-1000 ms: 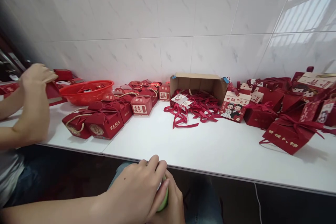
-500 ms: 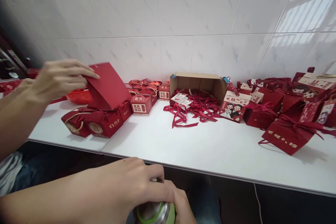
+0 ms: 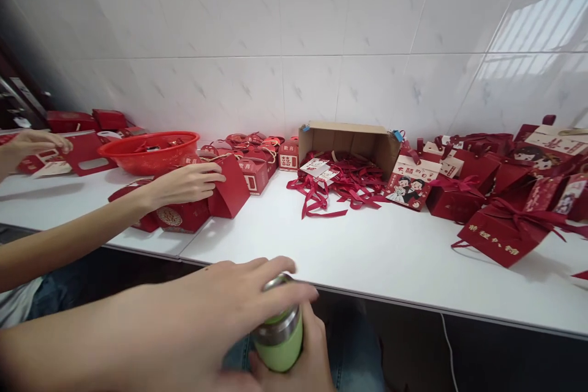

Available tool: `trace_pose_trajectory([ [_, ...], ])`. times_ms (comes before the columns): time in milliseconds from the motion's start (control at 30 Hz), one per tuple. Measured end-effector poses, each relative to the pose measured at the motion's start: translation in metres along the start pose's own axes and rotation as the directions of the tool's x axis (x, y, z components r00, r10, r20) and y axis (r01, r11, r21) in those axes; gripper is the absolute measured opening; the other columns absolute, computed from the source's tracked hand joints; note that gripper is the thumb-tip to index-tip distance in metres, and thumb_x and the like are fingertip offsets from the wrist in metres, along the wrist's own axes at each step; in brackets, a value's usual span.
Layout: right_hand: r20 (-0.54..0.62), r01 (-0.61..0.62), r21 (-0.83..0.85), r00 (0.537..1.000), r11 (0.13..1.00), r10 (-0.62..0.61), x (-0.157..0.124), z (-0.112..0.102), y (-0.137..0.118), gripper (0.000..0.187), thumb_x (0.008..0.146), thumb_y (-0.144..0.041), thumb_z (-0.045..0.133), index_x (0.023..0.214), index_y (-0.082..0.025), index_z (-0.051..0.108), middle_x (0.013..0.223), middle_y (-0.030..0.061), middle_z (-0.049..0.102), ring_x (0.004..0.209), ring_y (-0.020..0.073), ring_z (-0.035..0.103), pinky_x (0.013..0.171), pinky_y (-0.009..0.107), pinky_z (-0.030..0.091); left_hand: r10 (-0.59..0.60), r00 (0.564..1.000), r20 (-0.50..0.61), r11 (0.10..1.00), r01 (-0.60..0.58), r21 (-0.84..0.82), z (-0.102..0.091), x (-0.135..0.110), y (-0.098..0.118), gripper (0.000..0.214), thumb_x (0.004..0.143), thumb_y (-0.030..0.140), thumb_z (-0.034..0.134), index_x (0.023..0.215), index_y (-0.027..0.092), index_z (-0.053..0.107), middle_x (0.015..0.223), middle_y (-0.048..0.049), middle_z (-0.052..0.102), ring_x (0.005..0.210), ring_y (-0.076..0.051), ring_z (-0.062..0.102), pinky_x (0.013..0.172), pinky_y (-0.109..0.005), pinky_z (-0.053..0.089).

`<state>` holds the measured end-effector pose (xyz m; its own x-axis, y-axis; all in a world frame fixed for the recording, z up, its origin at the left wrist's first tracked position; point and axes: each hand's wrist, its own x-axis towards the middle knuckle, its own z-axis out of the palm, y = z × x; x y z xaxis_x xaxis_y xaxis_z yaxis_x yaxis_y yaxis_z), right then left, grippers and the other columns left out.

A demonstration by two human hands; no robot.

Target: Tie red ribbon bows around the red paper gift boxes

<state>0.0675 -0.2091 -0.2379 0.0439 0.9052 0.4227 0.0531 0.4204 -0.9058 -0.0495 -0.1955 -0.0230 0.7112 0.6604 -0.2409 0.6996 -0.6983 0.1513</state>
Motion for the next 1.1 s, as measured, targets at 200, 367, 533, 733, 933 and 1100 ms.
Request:
trace_pose_trajectory([
  [200,0.187,0.077,0.093,0.978,0.993,-0.094,0.011,-0.005,-0.018,0.050,0.056,-0.012,0.069,0.103,-0.022,0.054,0.082,0.0001,0.068,0.068,0.0185,0.066,0.059,0.022,0.055,0.054,0.998,-0.024,0.998,-0.054,-0.035,-0.004,-0.006,-0.014,0.048,0.071,0.022,0.068,0.116,0.035,0.055,0.109,0.0011,0.058,0.082,-0.018,0.063,0.068,-0.026,0.050],
  [367,0.173,0.056,0.056,0.983,0.997,-0.065,0.017,-0.003,-0.023,0.060,0.055,-0.008,0.062,0.112,-0.022,0.050,0.087,-0.0020,0.067,0.071,0.0164,0.065,0.062,0.020,0.054,-0.127,0.980,-0.154,0.985,0.143,0.095,0.013,0.007,-0.010,0.051,0.076,0.062,0.051,0.096,0.016,0.062,0.089,-0.0086,0.060,0.068,-0.025,0.060,0.062,-0.038,0.049],
  [533,0.165,0.022,0.049,0.986,0.999,-0.030,0.013,-0.001,-0.020,0.061,0.057,-0.013,0.069,0.114,-0.021,0.050,0.095,0.0015,0.068,0.080,0.0189,0.067,0.071,0.023,0.055,0.084,0.995,-0.056,0.994,-0.087,-0.058,-0.003,0.000,-0.021,0.073,0.066,0.047,0.073,0.132,0.028,0.047,0.120,-0.0088,0.055,0.105,-0.028,0.057,0.082,-0.035,0.050],
  [733,0.180,0.019,0.028,0.983,0.999,-0.024,0.011,-0.003,-0.021,0.052,0.060,-0.016,0.070,0.109,-0.020,0.054,0.088,0.0008,0.068,0.074,0.0182,0.065,0.067,0.023,0.055,0.112,0.993,0.040,0.979,-0.104,-0.178,-0.015,-0.009,-0.025,0.057,0.074,0.013,0.065,0.125,0.039,0.054,0.114,-0.0006,0.057,0.095,-0.017,0.061,0.074,-0.021,0.048],
  [933,0.207,-0.004,0.036,0.978,0.999,-0.003,0.013,-0.004,-0.028,0.059,0.055,-0.012,0.065,0.112,-0.020,0.051,0.088,-0.0004,0.067,0.073,0.0171,0.063,0.067,0.022,0.053,-0.062,0.993,-0.100,0.998,0.062,-0.007,-0.002,0.000,-0.012,0.045,0.069,0.055,0.064,0.099,0.021,0.064,0.083,-0.0046,0.062,0.068,-0.019,0.060,0.056,-0.026,0.042],
  [1100,0.135,0.050,-0.010,0.990,0.999,-0.048,0.014,0.000,-0.032,0.056,0.061,-0.013,0.065,0.115,-0.020,0.050,0.097,0.0026,0.068,0.083,0.0193,0.066,0.073,0.024,0.055,-0.188,0.965,-0.182,0.980,0.196,0.032,0.000,0.003,-0.010,0.047,0.070,0.063,0.056,0.087,0.019,0.063,0.075,-0.0056,0.065,0.067,-0.023,0.061,0.057,-0.029,0.041],
])
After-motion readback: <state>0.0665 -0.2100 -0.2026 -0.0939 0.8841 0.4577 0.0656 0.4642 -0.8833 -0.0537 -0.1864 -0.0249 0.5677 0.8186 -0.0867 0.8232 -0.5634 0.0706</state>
